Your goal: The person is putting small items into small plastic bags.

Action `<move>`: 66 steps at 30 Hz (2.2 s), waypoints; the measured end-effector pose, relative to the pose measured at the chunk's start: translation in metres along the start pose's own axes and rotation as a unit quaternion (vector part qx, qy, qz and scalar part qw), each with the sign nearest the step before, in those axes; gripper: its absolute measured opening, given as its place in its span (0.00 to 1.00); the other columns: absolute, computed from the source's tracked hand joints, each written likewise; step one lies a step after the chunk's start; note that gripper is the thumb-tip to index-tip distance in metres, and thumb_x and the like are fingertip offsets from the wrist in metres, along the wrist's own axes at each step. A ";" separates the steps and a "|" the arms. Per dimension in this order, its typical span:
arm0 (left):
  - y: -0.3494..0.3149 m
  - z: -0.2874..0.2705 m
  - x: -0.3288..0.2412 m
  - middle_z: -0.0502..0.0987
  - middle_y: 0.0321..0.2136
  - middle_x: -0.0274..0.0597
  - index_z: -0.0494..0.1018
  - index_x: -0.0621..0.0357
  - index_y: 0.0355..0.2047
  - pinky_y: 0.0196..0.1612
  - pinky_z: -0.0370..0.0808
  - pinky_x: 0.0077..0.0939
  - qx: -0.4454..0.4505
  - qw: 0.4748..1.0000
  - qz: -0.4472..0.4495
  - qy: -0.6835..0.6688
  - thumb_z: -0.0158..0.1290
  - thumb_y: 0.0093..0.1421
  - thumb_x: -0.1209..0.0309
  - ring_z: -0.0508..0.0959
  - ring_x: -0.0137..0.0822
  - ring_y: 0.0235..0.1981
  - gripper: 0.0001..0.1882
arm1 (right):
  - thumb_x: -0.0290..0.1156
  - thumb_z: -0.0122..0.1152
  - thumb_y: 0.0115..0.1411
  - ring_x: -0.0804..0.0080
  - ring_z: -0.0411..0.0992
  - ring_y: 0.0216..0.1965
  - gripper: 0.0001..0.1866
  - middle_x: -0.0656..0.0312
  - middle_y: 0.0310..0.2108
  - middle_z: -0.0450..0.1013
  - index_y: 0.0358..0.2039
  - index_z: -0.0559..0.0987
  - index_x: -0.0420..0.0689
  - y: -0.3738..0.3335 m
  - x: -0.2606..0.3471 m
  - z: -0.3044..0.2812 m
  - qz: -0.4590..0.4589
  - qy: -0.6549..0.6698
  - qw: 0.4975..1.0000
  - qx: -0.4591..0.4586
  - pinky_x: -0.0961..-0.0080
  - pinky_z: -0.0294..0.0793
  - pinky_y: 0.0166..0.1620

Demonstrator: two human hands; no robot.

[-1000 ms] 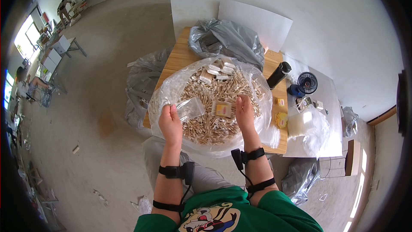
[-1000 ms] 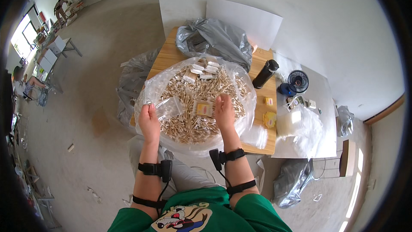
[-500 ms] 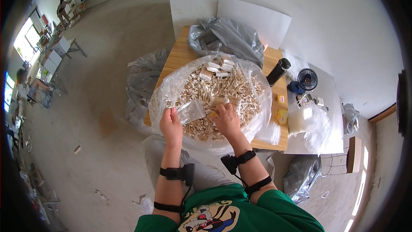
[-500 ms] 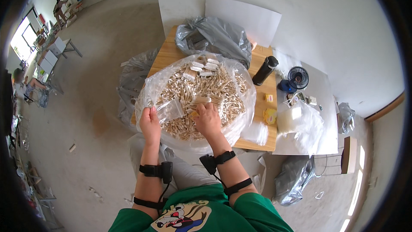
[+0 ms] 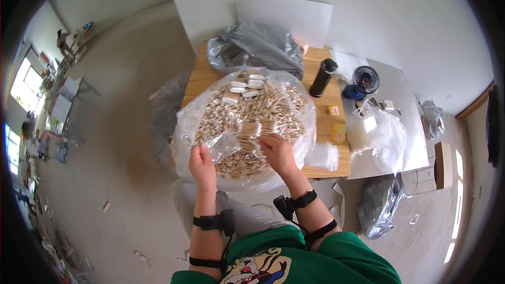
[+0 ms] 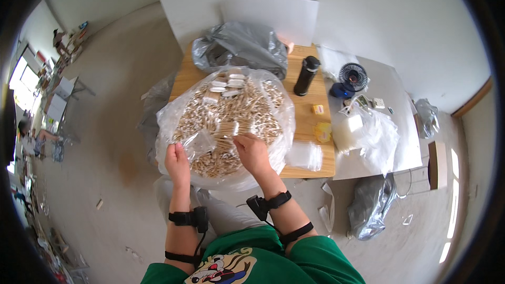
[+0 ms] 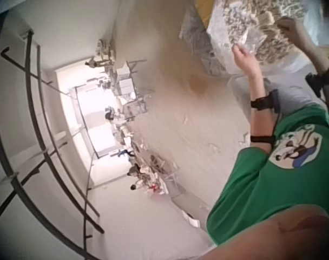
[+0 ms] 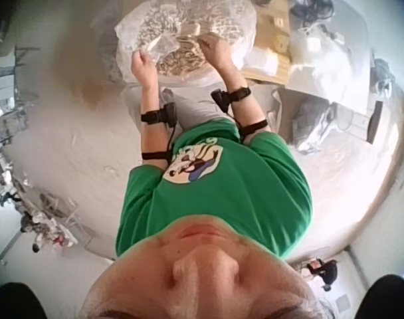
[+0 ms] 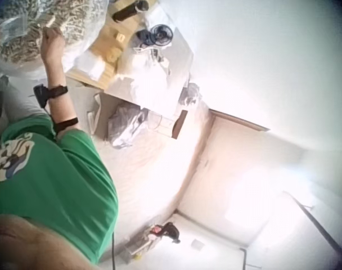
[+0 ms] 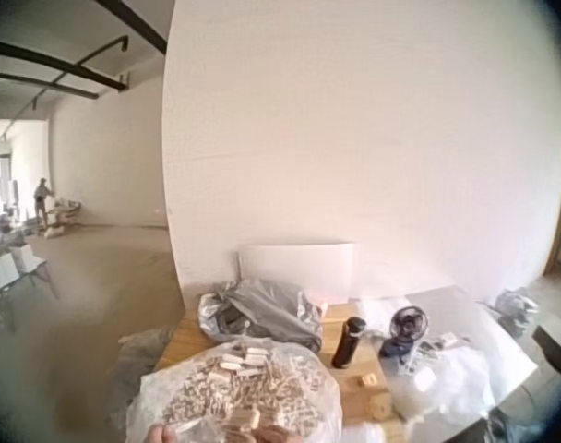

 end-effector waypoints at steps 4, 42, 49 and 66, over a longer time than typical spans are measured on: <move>-0.004 0.004 -0.017 0.66 0.13 0.34 0.64 0.60 0.24 0.19 0.64 0.23 0.024 0.997 -0.034 -0.057 0.44 0.65 0.63 0.65 0.25 0.15 0.16 | 0.24 0.58 0.52 0.56 0.74 0.28 0.05 0.52 0.26 0.74 0.31 0.78 0.40 0.002 0.001 -0.017 0.064 0.051 0.997 0.007 0.68 0.72 0.32; -0.096 0.132 -0.103 0.74 0.22 0.38 0.65 0.61 0.36 0.20 0.70 0.16 0.287 0.927 -0.103 -0.219 0.43 0.65 0.72 0.70 0.22 0.16 0.05 | 0.32 0.57 0.58 0.69 0.71 0.31 0.15 0.59 0.35 0.71 0.44 0.70 0.42 -0.041 -0.171 -0.161 0.229 0.065 0.969 -0.061 0.77 0.71 0.34; -0.133 0.157 -0.119 0.75 0.23 0.40 0.64 0.62 0.40 0.24 0.72 0.19 0.389 0.906 0.001 -0.164 0.45 0.64 0.74 0.73 0.25 0.18 0.06 | 0.22 0.56 0.57 0.79 0.70 0.23 0.20 0.62 0.29 0.71 0.49 0.62 0.39 -0.102 -0.102 -0.128 0.279 0.365 0.888 0.000 0.85 0.68 0.25; -0.040 0.138 -0.071 0.49 0.64 0.47 0.60 0.48 0.60 0.64 0.45 0.50 0.366 0.854 0.214 0.301 0.52 0.58 0.57 0.46 0.51 0.65 0.31 | 0.33 0.63 0.48 0.46 0.52 0.61 0.30 0.49 0.57 0.60 0.53 0.68 0.40 -0.065 -0.127 -0.100 0.046 -0.432 0.900 0.027 0.47 0.50 0.60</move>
Point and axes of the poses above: each hand's wrist, its own y-axis towards the middle knuckle, its own z-axis out of the palm, x = y × z, the point moved 6 cm from there along y, towards the middle knuckle
